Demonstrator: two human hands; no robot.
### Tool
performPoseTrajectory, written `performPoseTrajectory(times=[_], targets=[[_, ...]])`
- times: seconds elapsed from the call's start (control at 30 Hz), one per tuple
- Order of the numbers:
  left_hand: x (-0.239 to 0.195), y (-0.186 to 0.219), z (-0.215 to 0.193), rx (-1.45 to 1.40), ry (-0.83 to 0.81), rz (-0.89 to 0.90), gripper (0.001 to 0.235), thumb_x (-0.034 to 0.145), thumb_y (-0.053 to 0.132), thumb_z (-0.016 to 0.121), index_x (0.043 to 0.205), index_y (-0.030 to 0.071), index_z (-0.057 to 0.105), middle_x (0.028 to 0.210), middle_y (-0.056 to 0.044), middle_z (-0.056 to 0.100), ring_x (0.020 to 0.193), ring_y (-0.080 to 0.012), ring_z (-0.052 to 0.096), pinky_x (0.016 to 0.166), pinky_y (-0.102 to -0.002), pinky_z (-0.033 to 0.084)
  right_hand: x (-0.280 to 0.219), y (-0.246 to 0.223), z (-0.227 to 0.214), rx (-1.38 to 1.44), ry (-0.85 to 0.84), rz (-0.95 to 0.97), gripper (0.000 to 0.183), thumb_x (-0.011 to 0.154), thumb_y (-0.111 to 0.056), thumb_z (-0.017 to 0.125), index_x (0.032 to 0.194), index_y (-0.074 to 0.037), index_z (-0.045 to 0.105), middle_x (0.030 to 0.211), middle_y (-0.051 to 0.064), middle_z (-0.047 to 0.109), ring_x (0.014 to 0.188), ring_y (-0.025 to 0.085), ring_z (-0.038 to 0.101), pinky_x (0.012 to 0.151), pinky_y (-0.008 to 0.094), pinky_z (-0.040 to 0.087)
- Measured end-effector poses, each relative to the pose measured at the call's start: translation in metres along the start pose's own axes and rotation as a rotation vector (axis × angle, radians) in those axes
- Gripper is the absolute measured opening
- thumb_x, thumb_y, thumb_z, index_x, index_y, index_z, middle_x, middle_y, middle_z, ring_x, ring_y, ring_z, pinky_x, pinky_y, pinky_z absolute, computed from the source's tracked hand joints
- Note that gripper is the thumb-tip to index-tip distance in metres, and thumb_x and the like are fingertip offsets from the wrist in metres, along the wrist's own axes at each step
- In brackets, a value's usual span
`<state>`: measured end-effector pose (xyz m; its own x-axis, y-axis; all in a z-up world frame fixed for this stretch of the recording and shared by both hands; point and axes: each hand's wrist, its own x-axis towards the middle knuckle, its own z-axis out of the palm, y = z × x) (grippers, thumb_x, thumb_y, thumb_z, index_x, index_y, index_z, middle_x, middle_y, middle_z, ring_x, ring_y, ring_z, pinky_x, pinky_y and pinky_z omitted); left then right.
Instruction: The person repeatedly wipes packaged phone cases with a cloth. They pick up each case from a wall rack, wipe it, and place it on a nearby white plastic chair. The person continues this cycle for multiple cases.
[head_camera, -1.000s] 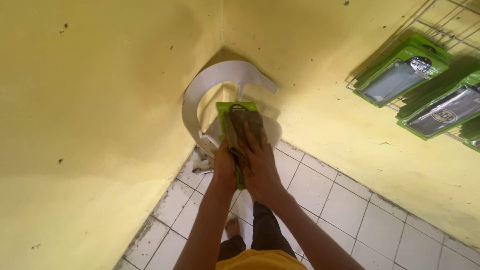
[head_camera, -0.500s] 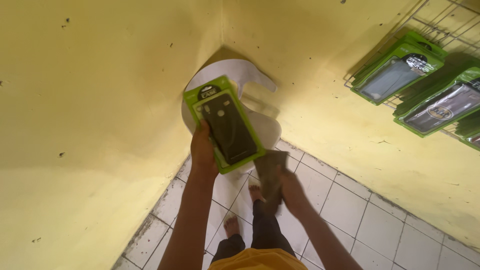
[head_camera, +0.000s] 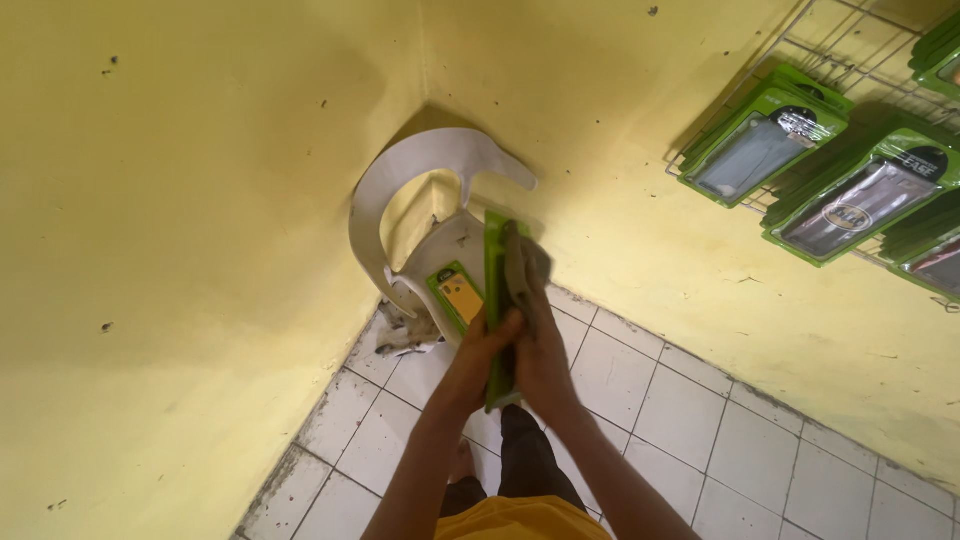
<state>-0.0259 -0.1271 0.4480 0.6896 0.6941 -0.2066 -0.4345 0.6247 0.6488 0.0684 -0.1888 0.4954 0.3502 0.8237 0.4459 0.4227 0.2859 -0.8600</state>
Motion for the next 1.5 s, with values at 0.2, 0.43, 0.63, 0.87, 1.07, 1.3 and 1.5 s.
performPoseTrajectory(times=[0.2, 0.43, 0.63, 0.87, 1.07, 1.3, 1.5], targets=[[-0.020, 0.030, -0.013, -0.036, 0.050, -0.181, 0.045, 0.100, 0.020, 0.058, 0.142, 0.006, 0.050, 0.129, -0.014, 0.065, 0.112, -0.0261, 0.069, 0.093, -0.044, 0.060, 0.039, -0.003, -0.052, 0.214, 0.187, 0.643, 0.038, 0.114, -0.019, 0.038, 0.142, 0.001, 0.054, 0.122, 0.017, 0.070, 0.105, 0.024, 0.067, 0.096, 0.038, 0.051], [-0.010, 0.022, -0.001, -0.202, 0.091, -0.106, 0.052, 0.107, 0.039, 0.040, 0.146, 0.006, 0.047, 0.134, -0.016, 0.063, 0.118, -0.0275, 0.064, 0.096, -0.040, 0.057, 0.041, -0.018, 0.012, -0.541, -0.186, 0.002, 0.055, 0.098, -0.010, 0.055, 0.153, -0.011, 0.048, 0.167, 0.012, 0.032, 0.152, 0.047, 0.021, 0.121, 0.060, 0.023], [-0.003, 0.018, -0.029, -0.205, 0.211, 0.101, 0.055, 0.104, 0.031, 0.038, 0.149, 0.000, 0.045, 0.139, -0.020, 0.060, 0.122, -0.0302, 0.063, 0.101, -0.043, 0.056, 0.020, -0.043, 0.024, -0.649, -0.371, 0.020, 0.045, 0.100, -0.014, 0.055, 0.145, -0.010, 0.053, 0.167, 0.009, 0.033, 0.154, 0.047, 0.020, 0.124, 0.061, 0.021], [0.045, 0.007, -0.097, -0.321, 0.446, 0.138, 0.055, 0.109, 0.041, 0.037, 0.142, -0.001, 0.049, 0.131, -0.019, 0.062, 0.113, -0.0336, 0.066, 0.097, -0.046, 0.057, -0.008, -0.064, 0.019, -0.270, -0.509, 0.256, 0.052, 0.098, -0.007, 0.055, 0.150, -0.010, 0.051, 0.169, 0.012, 0.027, 0.156, 0.050, 0.010, 0.121, 0.057, 0.026], [0.081, 0.038, -0.121, -0.147, 0.690, 0.155, 0.057, 0.110, 0.043, 0.037, 0.140, -0.002, 0.051, 0.129, -0.018, 0.065, 0.114, -0.0330, 0.066, 0.096, -0.047, 0.058, -0.017, -0.015, -0.004, -0.388, -0.762, 0.195, 0.066, 0.082, -0.001, 0.063, 0.146, -0.016, 0.055, 0.165, 0.013, 0.030, 0.153, 0.049, 0.011, 0.121, 0.060, 0.020], [0.103, 0.043, -0.112, -0.013, 0.603, 0.172, 0.048, 0.105, 0.032, 0.047, 0.143, 0.003, 0.046, 0.135, -0.013, 0.060, 0.121, -0.0257, 0.063, 0.103, -0.041, 0.055, -0.007, 0.178, -0.003, -0.157, -0.433, 0.754, 0.048, 0.100, -0.012, 0.049, 0.148, -0.006, 0.048, 0.148, 0.021, 0.049, 0.139, 0.035, 0.048, 0.115, 0.042, 0.040], [0.097, -0.023, -0.135, 0.040, 0.769, -0.053, 0.049, 0.105, 0.032, 0.049, 0.138, -0.005, 0.051, 0.127, -0.018, 0.065, 0.112, -0.0248, 0.066, 0.093, -0.037, 0.056, 0.036, 0.333, 0.024, -0.545, -0.422, 0.432, 0.047, 0.105, -0.014, 0.053, 0.150, -0.004, 0.048, 0.150, 0.029, 0.046, 0.136, 0.044, 0.042, 0.119, 0.052, 0.041]])
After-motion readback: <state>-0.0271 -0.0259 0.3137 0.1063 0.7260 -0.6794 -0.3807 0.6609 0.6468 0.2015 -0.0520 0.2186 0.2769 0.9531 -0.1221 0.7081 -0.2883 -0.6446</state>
